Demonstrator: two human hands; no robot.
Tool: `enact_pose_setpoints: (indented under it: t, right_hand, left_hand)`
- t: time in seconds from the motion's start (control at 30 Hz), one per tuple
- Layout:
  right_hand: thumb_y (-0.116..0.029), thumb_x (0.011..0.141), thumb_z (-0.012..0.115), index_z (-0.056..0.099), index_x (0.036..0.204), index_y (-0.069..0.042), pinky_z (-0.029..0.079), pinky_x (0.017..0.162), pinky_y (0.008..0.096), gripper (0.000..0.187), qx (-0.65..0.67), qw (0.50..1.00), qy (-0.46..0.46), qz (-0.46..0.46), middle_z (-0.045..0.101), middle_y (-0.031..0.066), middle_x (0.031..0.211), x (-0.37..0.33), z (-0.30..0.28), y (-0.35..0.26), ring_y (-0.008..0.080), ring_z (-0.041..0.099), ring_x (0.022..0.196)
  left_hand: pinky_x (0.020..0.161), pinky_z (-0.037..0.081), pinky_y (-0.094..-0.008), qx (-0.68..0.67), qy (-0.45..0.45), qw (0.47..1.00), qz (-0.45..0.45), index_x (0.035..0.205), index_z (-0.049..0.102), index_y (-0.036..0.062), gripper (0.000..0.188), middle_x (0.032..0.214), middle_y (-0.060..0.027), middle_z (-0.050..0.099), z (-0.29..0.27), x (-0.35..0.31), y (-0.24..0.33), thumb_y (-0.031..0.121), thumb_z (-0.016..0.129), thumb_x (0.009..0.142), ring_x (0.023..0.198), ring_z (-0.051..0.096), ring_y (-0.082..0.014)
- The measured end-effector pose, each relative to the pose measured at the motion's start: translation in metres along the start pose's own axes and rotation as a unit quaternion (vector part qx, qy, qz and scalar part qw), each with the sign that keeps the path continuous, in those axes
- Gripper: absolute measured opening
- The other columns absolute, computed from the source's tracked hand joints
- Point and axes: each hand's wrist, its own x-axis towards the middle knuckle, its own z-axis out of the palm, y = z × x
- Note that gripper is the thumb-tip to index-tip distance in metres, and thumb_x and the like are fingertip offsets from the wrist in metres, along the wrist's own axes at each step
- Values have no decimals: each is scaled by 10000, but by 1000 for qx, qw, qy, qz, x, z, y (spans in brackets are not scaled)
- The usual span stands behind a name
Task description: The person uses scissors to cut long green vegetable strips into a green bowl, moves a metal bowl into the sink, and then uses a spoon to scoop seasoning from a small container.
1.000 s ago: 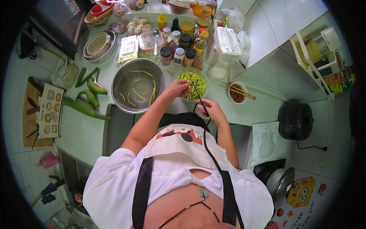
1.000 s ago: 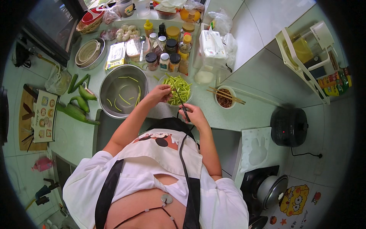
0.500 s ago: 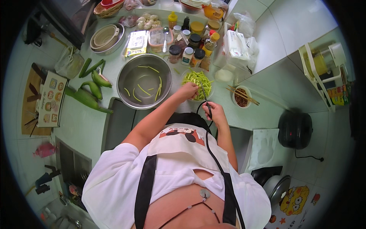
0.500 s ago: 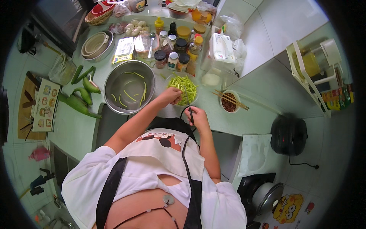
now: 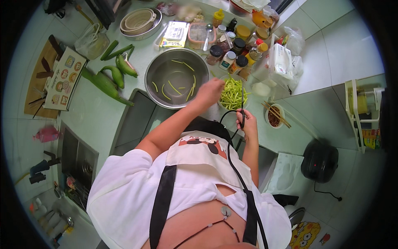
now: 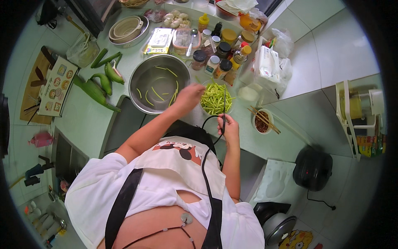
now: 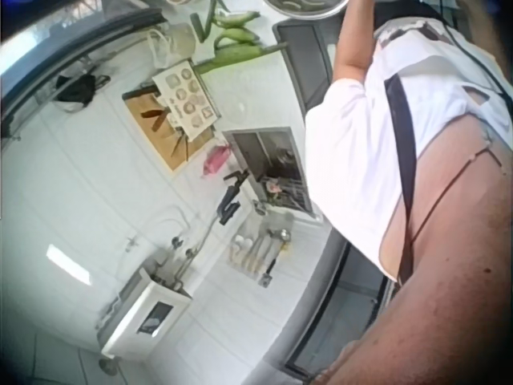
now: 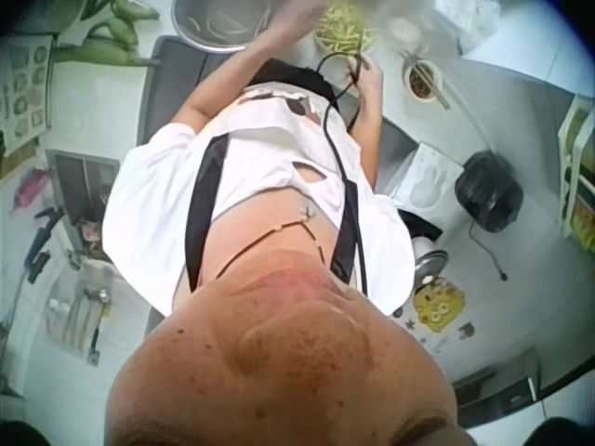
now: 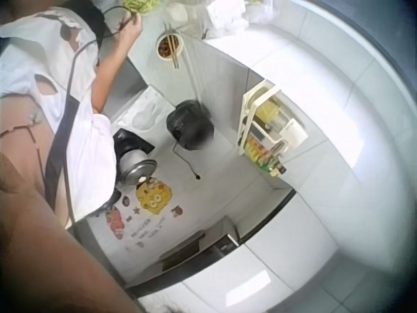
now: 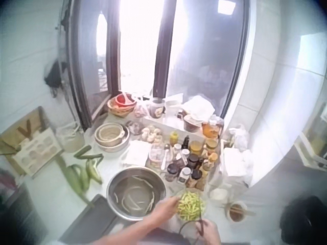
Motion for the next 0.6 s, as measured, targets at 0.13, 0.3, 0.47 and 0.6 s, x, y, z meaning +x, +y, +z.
enact_pose_setpoints:
  t: [0.13, 0.3, 0.47, 0.6]
  right_hand:
    - [-181, 785, 606, 565, 951, -55, 274, 342, 174, 213, -1, 1000, 7, -8, 524, 0, 563, 5, 8, 1, 52, 445, 385]
    - [-191, 793, 591, 564, 954, -70, 271, 343, 168, 203, -21, 1000, 3, -22, 526, -7, 574, 9, 20, -2, 52, 449, 390]
    - [-128, 781, 609, 553, 964, 1, 359, 381, 190, 231, 10, 1000, -10, -28, 525, 23, 583, 12, 34, -11, 68, 467, 428]
    - [-118, 784, 602, 548, 970, 4, 366, 388, 191, 229, 23, 999, -15, -28, 526, 27, 602, 11, 43, -14, 70, 469, 445]
  left_hand:
    - [693, 462, -385, 224, 55, 971, -64, 833, 551, 61, 120, 836, -140, 523, -66, -14, -35, 47, 526, 716, 807, 540, -304]
    - [712, 482, -383, 376, -29, 920, -105, 866, 541, 75, 190, 894, -100, 526, -144, -42, -100, 21, 536, 684, 872, 525, -292]
    - [792, 388, -354, 521, -207, 828, -14, 807, 645, 168, 148, 863, -29, 535, -160, -38, -98, 121, 554, 700, 977, 466, -207]
    - [812, 316, -363, 562, -227, 795, -1, 742, 653, 175, 109, 867, 4, 527, -148, -34, -113, 145, 595, 654, 955, 438, -179]
